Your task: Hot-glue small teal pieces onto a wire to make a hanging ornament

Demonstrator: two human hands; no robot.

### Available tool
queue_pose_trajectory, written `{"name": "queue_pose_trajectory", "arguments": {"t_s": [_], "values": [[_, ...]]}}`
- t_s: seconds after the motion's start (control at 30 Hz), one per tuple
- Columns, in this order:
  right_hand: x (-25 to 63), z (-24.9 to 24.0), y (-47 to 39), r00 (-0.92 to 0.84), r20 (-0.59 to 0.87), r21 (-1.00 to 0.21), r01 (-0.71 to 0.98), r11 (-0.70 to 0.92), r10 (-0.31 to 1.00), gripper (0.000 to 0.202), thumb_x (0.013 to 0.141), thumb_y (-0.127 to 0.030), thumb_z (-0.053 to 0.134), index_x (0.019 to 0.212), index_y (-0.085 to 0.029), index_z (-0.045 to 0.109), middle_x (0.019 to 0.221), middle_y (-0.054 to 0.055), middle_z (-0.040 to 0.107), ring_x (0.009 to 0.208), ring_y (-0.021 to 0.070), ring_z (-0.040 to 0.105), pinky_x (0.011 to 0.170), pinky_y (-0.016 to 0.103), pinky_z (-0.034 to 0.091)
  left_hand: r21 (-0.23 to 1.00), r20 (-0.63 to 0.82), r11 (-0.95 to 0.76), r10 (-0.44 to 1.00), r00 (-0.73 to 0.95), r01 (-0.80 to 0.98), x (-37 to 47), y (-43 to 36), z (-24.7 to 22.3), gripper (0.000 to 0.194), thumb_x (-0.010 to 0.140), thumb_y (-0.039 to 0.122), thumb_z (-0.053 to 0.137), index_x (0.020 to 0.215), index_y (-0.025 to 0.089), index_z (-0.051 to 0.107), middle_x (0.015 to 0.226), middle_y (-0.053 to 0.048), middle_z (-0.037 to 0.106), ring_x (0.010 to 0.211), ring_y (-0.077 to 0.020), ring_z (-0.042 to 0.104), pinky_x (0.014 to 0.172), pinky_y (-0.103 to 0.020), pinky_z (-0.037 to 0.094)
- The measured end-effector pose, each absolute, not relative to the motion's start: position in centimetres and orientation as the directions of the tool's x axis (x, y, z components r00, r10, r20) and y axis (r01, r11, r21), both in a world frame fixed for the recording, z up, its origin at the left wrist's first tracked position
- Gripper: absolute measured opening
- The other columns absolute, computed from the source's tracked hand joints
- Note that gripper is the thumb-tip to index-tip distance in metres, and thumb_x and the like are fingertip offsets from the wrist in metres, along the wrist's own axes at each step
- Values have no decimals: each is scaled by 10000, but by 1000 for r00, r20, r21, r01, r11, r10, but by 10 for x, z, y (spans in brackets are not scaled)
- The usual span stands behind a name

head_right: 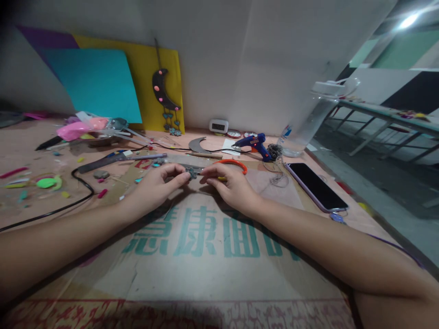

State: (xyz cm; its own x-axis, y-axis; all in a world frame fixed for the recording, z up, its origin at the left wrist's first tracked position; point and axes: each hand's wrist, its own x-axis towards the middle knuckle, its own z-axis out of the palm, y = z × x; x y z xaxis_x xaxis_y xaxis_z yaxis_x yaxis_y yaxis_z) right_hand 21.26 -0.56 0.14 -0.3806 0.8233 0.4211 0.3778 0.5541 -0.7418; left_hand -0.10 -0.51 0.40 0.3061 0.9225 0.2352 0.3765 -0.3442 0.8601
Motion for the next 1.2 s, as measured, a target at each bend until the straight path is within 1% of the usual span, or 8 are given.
{"name": "queue_pose_trajectory", "arguments": {"t_s": [0.13,0.2,0.3,0.57,0.73,0.9,1.03,1.2], "values": [[210,4,-7,-364,391,-761,389,519,845,72,848,-237,609,877,-183,647,846,30,730,787,156,711,739,290,582,846,259,-372,913,315,383,-1,-5,4,239,886,397,541,815,177,604,786,5,639,706,-140,563,650,-240,428],[209,5,-8,-363,370,-756,418,504,855,74,826,-244,633,790,-180,642,777,19,723,727,150,700,700,273,574,841,264,-378,911,316,387,-1,-4,4,238,885,389,540,814,172,607,800,1,646,719,-143,567,668,-245,428],[208,7,-9,-350,350,-743,461,486,869,85,816,-227,635,744,-181,633,707,7,710,665,142,681,654,256,555,847,242,-357,919,311,394,-1,-4,4,255,885,407,535,822,171,609,810,-2,651,716,-147,572,668,-252,428],[213,3,-7,-370,326,-766,437,472,870,131,901,-286,555,809,-193,549,735,8,702,661,138,681,631,252,542,835,247,-371,913,325,406,-1,-5,5,260,883,412,522,818,176,611,828,-16,663,755,-168,576,715,-280,443],[213,3,-7,-397,405,-709,432,557,824,53,915,-186,496,881,-198,535,851,31,705,811,145,698,727,272,556,836,257,-383,906,335,392,0,-6,6,257,881,403,522,797,171,592,801,-8,645,738,-158,572,677,-258,428],[212,6,-9,-413,421,-690,432,581,807,68,910,-159,481,891,-199,534,849,35,696,820,150,698,746,294,567,845,246,-367,913,327,390,0,-6,5,251,882,400,534,794,172,588,791,-4,636,718,-148,564,643,-248,417],[210,4,-9,-376,409,-734,405,545,831,36,901,-214,522,894,-195,552,855,34,696,804,156,710,714,288,575,841,252,-375,909,332,389,0,-6,5,254,885,406,534,801,174,596,798,-4,644,728,-150,573,643,-247,415],[212,1,-8,-360,340,-798,379,469,869,141,882,-304,592,807,-194,545,759,12,710,688,151,705,641,269,566,838,242,-368,912,330,402,0,-5,3,253,885,406,538,808,174,604,800,-1,652,716,-146,580,640,-244,421]]}}
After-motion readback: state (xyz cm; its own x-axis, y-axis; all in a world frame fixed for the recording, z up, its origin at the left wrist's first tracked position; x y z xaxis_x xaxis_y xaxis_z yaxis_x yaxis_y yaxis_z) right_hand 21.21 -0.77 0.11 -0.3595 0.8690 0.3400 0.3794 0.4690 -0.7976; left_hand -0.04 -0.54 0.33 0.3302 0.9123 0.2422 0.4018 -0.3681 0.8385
